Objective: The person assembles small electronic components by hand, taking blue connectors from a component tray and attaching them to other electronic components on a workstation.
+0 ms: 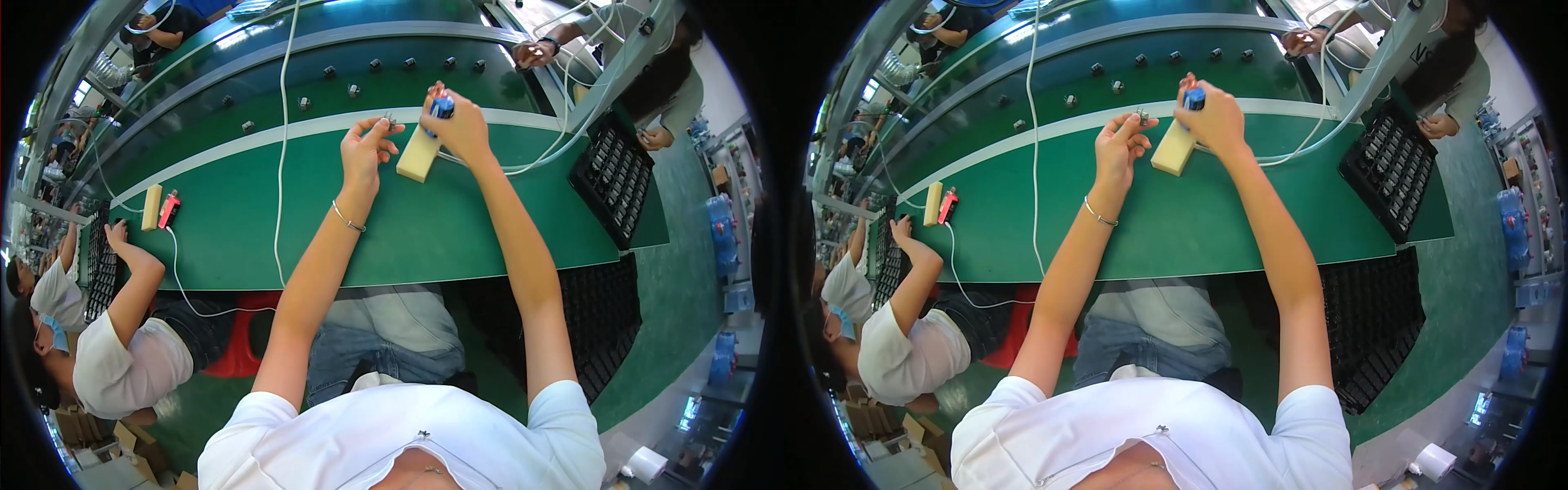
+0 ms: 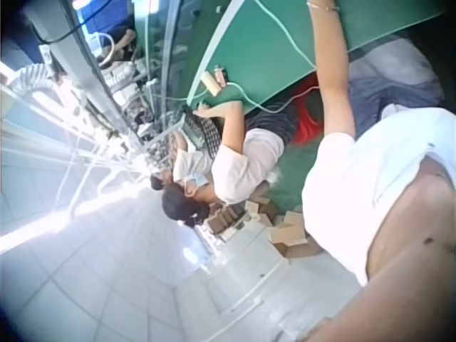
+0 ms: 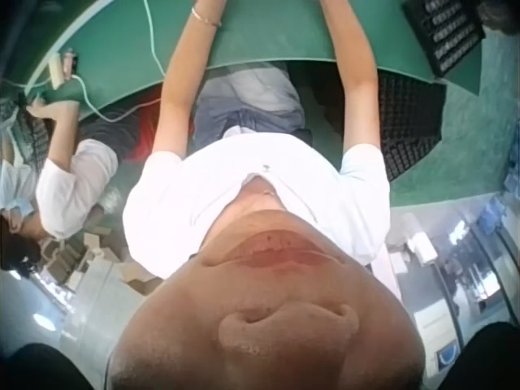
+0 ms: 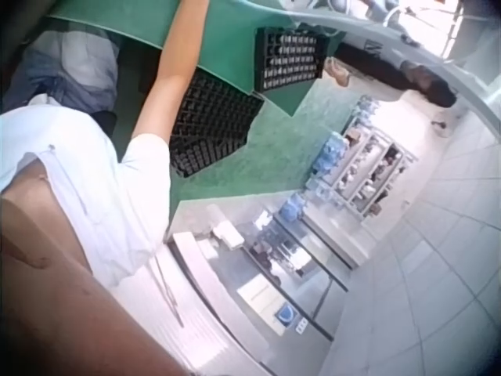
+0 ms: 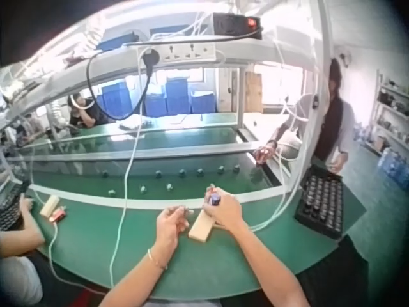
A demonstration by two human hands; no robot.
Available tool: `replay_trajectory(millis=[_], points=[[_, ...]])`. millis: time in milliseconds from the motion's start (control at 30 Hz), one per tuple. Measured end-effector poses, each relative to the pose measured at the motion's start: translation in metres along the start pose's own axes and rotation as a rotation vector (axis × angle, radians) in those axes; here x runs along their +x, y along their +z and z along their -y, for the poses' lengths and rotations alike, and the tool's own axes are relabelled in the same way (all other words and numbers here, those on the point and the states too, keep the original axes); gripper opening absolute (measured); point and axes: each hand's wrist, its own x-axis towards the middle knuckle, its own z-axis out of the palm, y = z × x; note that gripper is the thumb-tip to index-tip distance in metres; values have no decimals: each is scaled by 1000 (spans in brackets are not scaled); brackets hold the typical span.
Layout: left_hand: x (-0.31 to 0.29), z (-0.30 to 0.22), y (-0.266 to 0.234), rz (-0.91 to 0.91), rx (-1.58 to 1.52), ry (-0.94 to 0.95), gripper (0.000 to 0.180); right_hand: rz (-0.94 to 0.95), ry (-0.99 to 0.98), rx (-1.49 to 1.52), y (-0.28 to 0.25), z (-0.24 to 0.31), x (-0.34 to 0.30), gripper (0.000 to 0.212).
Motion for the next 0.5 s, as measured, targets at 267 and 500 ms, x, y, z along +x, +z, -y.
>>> replay_trajectory(millis=[267,500], points=[[9,3,-12,-75,17,-6,28,-20,67,-313,39,-35,74,49],[7,-3,1,-43,61,33,23,-56,2,-240,25,-36,77,42]])
